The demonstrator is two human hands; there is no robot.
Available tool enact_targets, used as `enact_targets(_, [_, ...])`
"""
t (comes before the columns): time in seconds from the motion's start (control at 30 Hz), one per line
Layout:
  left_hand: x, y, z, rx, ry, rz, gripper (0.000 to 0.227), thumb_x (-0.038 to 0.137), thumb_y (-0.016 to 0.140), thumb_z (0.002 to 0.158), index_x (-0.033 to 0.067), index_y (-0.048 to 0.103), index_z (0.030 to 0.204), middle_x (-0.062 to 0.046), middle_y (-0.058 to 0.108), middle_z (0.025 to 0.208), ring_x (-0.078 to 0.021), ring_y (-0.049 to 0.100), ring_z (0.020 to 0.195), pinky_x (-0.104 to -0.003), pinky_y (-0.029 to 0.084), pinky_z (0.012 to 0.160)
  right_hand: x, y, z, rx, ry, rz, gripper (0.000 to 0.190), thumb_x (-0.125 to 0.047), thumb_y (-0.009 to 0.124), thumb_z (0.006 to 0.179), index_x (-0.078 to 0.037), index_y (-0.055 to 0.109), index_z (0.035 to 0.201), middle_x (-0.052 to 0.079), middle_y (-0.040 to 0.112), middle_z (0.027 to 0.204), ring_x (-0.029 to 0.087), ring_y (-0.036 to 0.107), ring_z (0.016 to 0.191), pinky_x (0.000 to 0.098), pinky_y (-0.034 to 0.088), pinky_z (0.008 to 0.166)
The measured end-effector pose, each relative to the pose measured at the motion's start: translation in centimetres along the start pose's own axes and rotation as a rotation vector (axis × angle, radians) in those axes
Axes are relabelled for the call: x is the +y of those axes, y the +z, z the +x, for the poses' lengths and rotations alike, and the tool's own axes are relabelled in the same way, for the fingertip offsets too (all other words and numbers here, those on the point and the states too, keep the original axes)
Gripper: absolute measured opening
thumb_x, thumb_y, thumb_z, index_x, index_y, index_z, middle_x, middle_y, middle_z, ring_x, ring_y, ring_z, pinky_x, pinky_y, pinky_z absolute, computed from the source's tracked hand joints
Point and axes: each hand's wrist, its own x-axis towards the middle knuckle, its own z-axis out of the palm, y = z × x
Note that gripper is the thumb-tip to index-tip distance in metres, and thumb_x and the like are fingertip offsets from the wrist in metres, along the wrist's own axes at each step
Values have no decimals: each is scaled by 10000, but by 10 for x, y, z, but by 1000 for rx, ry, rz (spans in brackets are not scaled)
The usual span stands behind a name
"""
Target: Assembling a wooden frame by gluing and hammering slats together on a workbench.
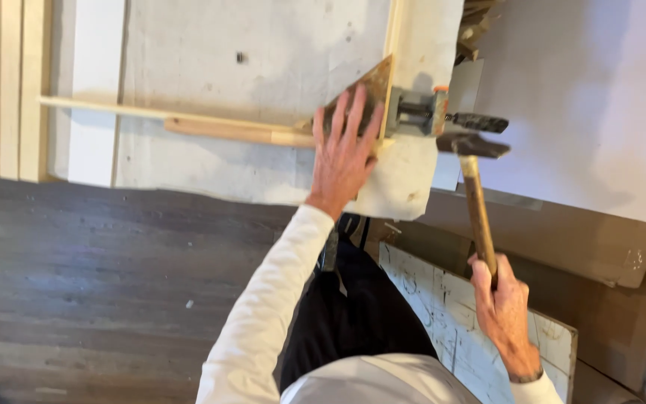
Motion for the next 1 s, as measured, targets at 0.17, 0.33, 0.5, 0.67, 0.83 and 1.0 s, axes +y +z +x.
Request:
enact_targets(0.17, [16, 6, -20, 35, 83, 26, 800, 522, 806, 727, 144, 526, 1374, -132, 177, 1590, -319, 224, 1463, -630, 256, 1155, 24, -10, -2, 20, 62, -19, 300, -327, 435, 995, -124, 652, 1042, 18, 524, 606, 186, 440, 487, 343, 415, 556])
enact_targets(0.33, [20, -11, -21, 72, 76, -2, 759, 447, 808, 750, 45, 557, 1343, -101, 268, 1569, -293, 281, 1441, -622, 302, 1131, 8, -21, 15, 42, 7, 19, 279, -284, 427, 992, -128, 654, 1035, 20, 566, 639, 173, 406, 481, 317, 416, 570])
enact_targets(0.5, [20, 4, -29, 74, 144, -93, 333, 281, 816, 689, 114, 744, 968, -174, 372, 1508, -326, 324, 1397, -667, 267, 1125, -27, -20, 39, 84, -215, 54, 337, -236, 351, 1023, -104, 654, 1086, -21, 506, 644, 141, 435, 513, 297, 394, 546])
enact_targets(0.67, [8, -60, -79, 68, 19, -496, 130, 52, 685, 796, 82, 591, 881, -76, 582, 918, -251, 596, 822, -458, 438, 837, -74, -7, 48, 97, -417, 65, 348, -230, 402, 1027, -67, 656, 1201, -3, 574, 688, 123, 474, 525, 294, 417, 510])
enact_targets(0.83, [-39, -110, -154, 171, -300, -684, 135, 178, 766, 857, 108, 662, 808, 10, 656, 713, -178, 630, 623, -316, 462, 619, -104, 38, 42, 22, -568, 2, 408, -279, 564, 928, -67, 597, 1275, 63, 700, 1091, 199, 673, 908, 354, 537, 837])
enact_targets(1.0, [-95, -108, -226, 41, -544, -778, 62, 170, 697, 884, 111, 712, 895, 14, 738, 847, -199, 659, 709, -326, 505, 670, -188, 123, 27, -58, -916, -319, 425, -383, 618, 889, -188, 561, 1262, -16, 687, 1115, 152, 677, 930, 335, 560, 636])
